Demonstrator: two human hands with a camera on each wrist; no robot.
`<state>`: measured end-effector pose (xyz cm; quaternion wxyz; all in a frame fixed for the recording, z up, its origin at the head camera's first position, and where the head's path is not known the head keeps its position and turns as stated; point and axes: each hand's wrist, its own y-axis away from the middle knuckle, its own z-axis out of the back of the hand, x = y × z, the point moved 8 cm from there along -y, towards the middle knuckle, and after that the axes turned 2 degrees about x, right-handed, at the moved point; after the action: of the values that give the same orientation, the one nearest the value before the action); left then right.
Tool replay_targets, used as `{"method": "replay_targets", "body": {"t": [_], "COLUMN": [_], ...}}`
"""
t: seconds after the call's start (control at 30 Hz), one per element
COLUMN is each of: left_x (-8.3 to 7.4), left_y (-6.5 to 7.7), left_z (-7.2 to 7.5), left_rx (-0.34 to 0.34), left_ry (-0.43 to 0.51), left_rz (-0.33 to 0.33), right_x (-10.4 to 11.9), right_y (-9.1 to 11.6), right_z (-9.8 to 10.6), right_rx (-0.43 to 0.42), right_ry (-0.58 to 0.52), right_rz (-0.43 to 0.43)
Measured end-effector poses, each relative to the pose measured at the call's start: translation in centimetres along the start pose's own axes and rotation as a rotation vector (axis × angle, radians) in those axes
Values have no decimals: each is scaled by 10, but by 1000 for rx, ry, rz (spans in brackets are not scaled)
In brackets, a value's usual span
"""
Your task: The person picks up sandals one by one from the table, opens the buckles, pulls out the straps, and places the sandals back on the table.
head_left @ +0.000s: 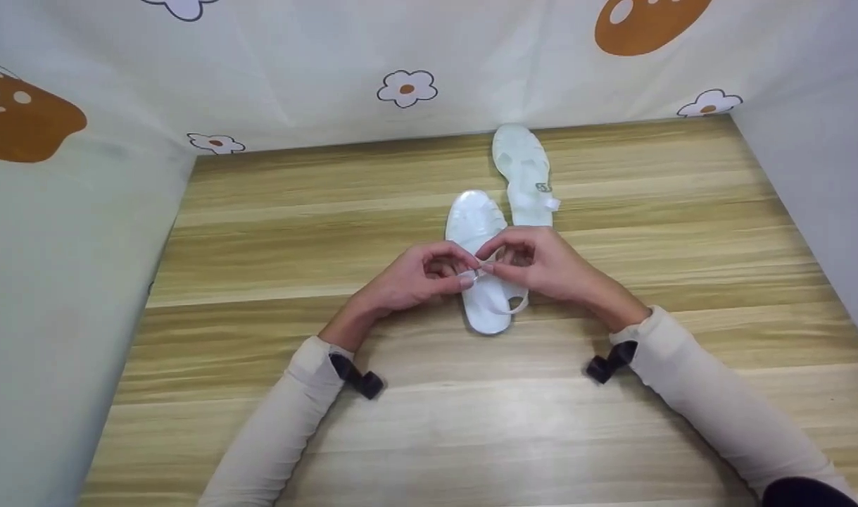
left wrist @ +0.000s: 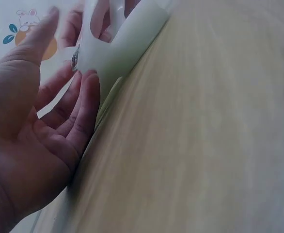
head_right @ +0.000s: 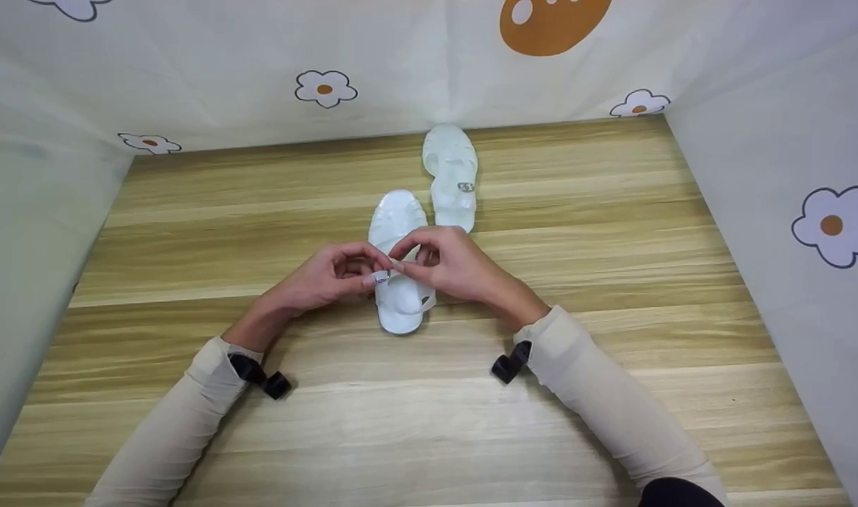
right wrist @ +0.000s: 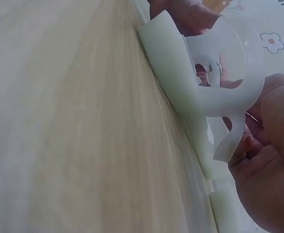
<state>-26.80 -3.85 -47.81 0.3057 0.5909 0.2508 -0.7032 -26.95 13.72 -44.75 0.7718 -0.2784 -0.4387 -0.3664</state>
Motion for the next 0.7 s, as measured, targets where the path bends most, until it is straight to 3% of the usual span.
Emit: {"method": "replay_targets", "body": {"t": [0.17, 0.33, 0.5, 0.7], "left_x": [-3, -14, -27, -31], "left_y": [0, 1, 3, 5], "left_z": [0, 0, -2, -2], "left_rx": [-61, -140, -187, -213], "left_ry": [-45, -198, -343, -378], "left_rz": [-24, -69, -130, -141], "right_x": [4, 13, 10, 8], "right_y": [1, 0, 0, 1], "right_z": [4, 9, 3, 0], "right_rx": [-21, -78, 17, 83], "right_ry": [50, 144, 191, 179], "right_rz": [32, 104, 84, 85]}}
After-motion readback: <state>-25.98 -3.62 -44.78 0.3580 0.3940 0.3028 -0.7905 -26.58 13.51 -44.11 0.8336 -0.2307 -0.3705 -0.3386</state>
